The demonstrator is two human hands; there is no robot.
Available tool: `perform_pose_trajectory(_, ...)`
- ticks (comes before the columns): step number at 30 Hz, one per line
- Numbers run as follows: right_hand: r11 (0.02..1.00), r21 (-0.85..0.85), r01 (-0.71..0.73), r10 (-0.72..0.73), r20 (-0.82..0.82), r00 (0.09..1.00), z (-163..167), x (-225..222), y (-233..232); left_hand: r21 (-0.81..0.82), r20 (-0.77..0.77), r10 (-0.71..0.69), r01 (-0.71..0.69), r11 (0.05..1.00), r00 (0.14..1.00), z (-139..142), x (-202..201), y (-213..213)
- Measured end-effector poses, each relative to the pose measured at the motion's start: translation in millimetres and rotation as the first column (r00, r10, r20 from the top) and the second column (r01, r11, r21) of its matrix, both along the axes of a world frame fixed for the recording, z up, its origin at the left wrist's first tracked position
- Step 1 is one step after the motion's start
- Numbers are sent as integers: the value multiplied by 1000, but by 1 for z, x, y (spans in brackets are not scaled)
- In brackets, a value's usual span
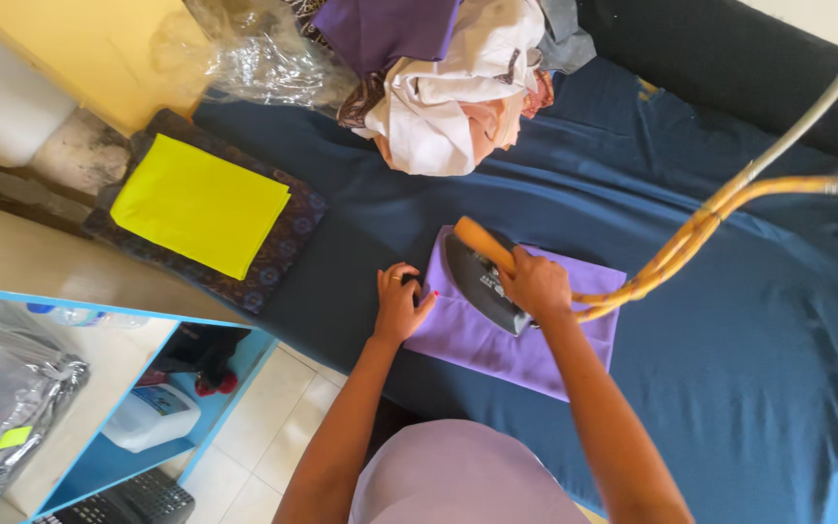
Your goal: The person irons a purple garment flat on an ironing table using a steam iron, smoothing it with their free hand. They fold the garment in half, press the fold, refold it, and continue ironing the folded fabric.
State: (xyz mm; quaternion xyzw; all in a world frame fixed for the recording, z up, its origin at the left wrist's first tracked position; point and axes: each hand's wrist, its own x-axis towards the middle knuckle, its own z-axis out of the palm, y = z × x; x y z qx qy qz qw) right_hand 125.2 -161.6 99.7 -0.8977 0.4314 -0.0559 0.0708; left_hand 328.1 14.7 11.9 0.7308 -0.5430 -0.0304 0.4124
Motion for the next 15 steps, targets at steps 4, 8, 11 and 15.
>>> perform_pose_trajectory(4, 996, 37, -76, 78, -63, 995, 12, 6, 4, 18, -47, -199, 200, 980, 979, 11, 14, 17)
perform_pose_trajectory(8, 984, 74, 164, -158, -88, 984, 10, 29, 14, 70, -139, -191, 202, 977, 972, 15, 18, 41)
perform_pose_trajectory(11, 980, 126, 152, -140, -96, 985, 11, 37, 14, 101, -133, -177, 191, 976, 975, 6, 20, 49)
perform_pose_trajectory(15, 967, 252, -29, 84, -212, 974, 23, 20, 26, -10, -156, -49, 48, 999, 987, -11, 25, 38)
